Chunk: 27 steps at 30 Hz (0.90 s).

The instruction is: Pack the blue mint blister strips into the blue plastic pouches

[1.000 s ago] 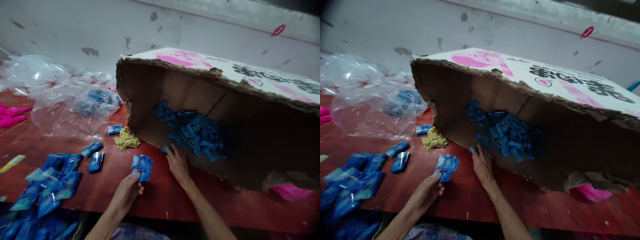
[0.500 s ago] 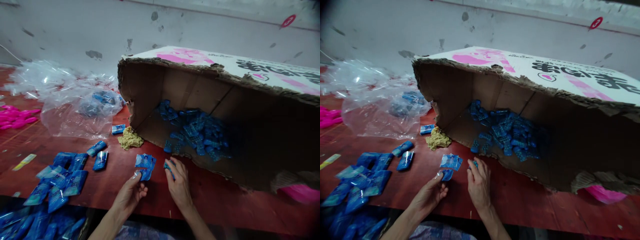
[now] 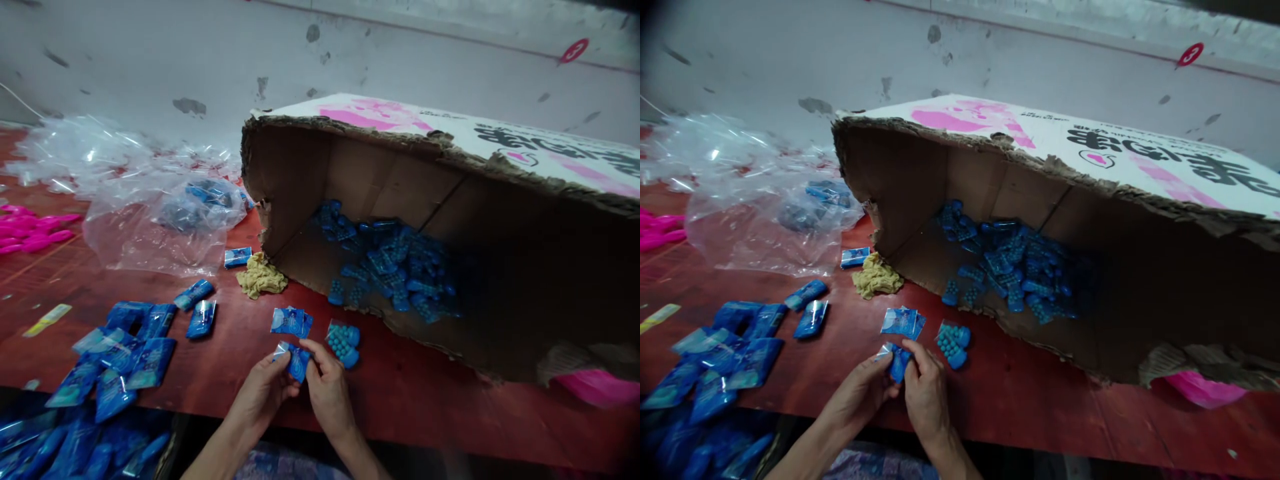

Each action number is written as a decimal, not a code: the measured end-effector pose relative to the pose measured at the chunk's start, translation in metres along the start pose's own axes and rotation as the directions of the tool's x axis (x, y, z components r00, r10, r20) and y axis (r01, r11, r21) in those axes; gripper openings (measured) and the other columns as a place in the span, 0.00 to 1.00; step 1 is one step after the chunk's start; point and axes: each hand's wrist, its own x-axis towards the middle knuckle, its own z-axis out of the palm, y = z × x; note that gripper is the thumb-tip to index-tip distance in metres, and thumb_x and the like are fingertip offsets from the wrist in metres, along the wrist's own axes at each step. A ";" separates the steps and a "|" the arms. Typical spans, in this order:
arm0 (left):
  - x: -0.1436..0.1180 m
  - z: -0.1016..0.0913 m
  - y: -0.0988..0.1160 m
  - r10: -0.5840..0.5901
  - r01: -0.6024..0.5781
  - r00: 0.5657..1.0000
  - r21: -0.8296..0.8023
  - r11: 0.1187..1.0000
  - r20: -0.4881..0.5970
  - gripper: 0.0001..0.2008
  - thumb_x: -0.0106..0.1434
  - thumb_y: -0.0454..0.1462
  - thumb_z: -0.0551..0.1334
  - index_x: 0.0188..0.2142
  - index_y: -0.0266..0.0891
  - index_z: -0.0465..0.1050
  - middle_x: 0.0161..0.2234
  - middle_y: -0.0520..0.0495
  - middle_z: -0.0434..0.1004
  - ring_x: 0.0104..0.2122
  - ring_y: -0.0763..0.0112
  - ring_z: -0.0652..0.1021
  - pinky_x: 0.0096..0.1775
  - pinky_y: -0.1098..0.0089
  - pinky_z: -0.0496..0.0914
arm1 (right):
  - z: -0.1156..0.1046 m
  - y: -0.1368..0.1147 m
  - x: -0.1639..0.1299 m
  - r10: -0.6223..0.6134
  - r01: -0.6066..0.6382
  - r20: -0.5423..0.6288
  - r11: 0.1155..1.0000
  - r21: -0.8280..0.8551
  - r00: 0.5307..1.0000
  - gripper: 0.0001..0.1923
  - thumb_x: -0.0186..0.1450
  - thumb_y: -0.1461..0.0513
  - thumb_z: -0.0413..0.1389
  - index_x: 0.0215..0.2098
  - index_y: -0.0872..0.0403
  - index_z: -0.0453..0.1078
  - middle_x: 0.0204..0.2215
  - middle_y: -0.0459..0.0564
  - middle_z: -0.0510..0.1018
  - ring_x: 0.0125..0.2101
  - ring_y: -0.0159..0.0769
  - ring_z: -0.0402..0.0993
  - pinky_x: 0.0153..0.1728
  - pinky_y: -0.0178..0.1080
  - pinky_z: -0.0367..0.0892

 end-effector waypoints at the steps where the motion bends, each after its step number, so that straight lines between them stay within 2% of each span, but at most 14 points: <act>1: 0.000 0.000 0.000 -0.035 0.035 0.999 -0.028 0.999 -0.014 0.09 0.46 0.37 0.68 0.26 0.34 0.72 0.20 0.51 0.74 0.18 0.76 0.72 0.20 0.75 0.68 | 0.001 0.000 -0.002 -0.041 0.039 -0.023 0.997 -0.068 0.999 0.19 0.59 0.70 0.45 0.44 0.52 0.70 0.39 0.49 0.77 0.40 0.37 0.72 0.43 0.38 0.64; 4: 0.000 -0.001 0.000 -0.047 0.046 0.999 -0.065 0.997 -0.023 0.08 0.45 0.35 0.68 0.25 0.34 0.71 0.20 0.51 0.74 0.18 0.76 0.72 0.20 0.76 0.68 | 0.003 -0.002 -0.006 -0.053 0.047 -0.035 0.986 -0.160 0.998 0.17 0.60 0.68 0.45 0.44 0.53 0.70 0.37 0.51 0.78 0.38 0.38 0.73 0.41 0.39 0.65; 8: -0.001 -0.003 0.000 -0.047 0.049 0.999 -0.077 0.996 0.027 0.09 0.47 0.37 0.67 0.22 0.35 0.69 0.15 0.54 0.69 0.16 0.78 0.70 0.19 0.78 0.67 | 0.000 -0.011 -0.004 0.097 -0.096 0.051 0.995 -0.029 0.994 0.14 0.62 0.67 0.44 0.34 0.53 0.72 0.23 0.46 0.77 0.25 0.33 0.73 0.27 0.32 0.66; 10: -0.001 -0.003 0.000 -0.060 0.063 0.998 -0.094 0.994 0.036 0.08 0.48 0.38 0.66 0.22 0.35 0.69 0.15 0.54 0.69 0.16 0.77 0.71 0.19 0.77 0.67 | -0.003 -0.015 -0.002 0.125 -0.126 0.088 0.992 0.008 0.988 0.13 0.62 0.66 0.45 0.31 0.54 0.71 0.20 0.44 0.75 0.22 0.31 0.71 0.25 0.30 0.64; 12: -0.002 -0.003 -0.001 -0.062 0.066 0.997 -0.094 0.993 0.039 0.08 0.49 0.38 0.66 0.24 0.35 0.70 0.16 0.53 0.70 0.17 0.76 0.72 0.20 0.77 0.68 | -0.005 -0.017 -0.001 0.129 -0.128 0.098 0.992 -0.012 0.987 0.12 0.62 0.66 0.45 0.30 0.54 0.71 0.21 0.44 0.74 0.24 0.31 0.71 0.27 0.31 0.64; 14: -0.002 -0.002 -0.002 -0.055 0.057 0.998 -0.080 0.995 0.030 0.08 0.49 0.38 0.65 0.25 0.35 0.71 0.18 0.52 0.72 0.17 0.76 0.72 0.20 0.76 0.68 | -0.007 -0.016 0.000 0.136 -0.133 0.078 0.990 -0.042 0.988 0.11 0.60 0.67 0.47 0.37 0.54 0.69 0.24 0.44 0.74 0.27 0.32 0.71 0.31 0.32 0.64; 17: -0.004 0.000 -0.003 -0.024 0.025 0.999 -0.028 0.999 0.028 0.08 0.49 0.39 0.65 0.26 0.35 0.71 0.19 0.51 0.73 0.17 0.77 0.71 0.19 0.77 0.67 | -0.006 -0.011 0.001 0.176 -0.176 0.113 0.984 -0.004 0.978 0.20 0.56 0.69 0.49 0.48 0.53 0.63 0.28 0.44 0.73 0.29 0.32 0.70 0.32 0.32 0.65; 20: -0.005 0.001 -0.004 0.079 -0.079 0.997 0.081 0.994 0.008 0.10 0.49 0.40 0.66 0.26 0.34 0.72 0.18 0.51 0.73 0.17 0.78 0.70 0.20 0.76 0.67 | -0.005 -0.008 0.003 0.189 -0.196 0.161 0.980 0.030 0.969 0.21 0.55 0.70 0.49 0.47 0.53 0.64 0.26 0.43 0.72 0.27 0.31 0.70 0.30 0.31 0.65; 23: -0.006 0.002 -0.004 0.208 -0.198 0.977 0.157 0.967 -0.044 0.10 0.48 0.40 0.66 0.27 0.34 0.73 0.20 0.51 0.74 0.18 0.78 0.71 0.23 0.76 0.68 | -0.002 -0.006 0.003 0.142 -0.145 0.095 0.989 0.028 0.985 0.21 0.56 0.70 0.48 0.47 0.52 0.66 0.31 0.46 0.76 0.33 0.33 0.72 0.36 0.33 0.66; 25: -0.005 0.003 -0.003 0.171 -0.167 0.985 0.113 0.979 -0.025 0.10 0.49 0.40 0.66 0.26 0.34 0.73 0.20 0.51 0.74 0.18 0.77 0.72 0.22 0.76 0.68 | -0.001 -0.006 0.003 0.121 -0.127 0.070 0.988 0.083 0.990 0.20 0.58 0.69 0.45 0.47 0.52 0.67 0.38 0.47 0.76 0.38 0.35 0.72 0.39 0.34 0.66; 27: -0.004 0.003 -0.003 0.051 -0.051 0.999 0.013 0.999 -0.005 0.09 0.51 0.39 0.64 0.25 0.34 0.71 0.18 0.50 0.73 0.18 0.76 0.72 0.20 0.76 0.68 | -0.004 -0.007 0.003 0.122 -0.130 0.076 0.986 0.104 0.990 0.19 0.61 0.68 0.43 0.47 0.53 0.67 0.39 0.48 0.76 0.38 0.34 0.72 0.38 0.33 0.67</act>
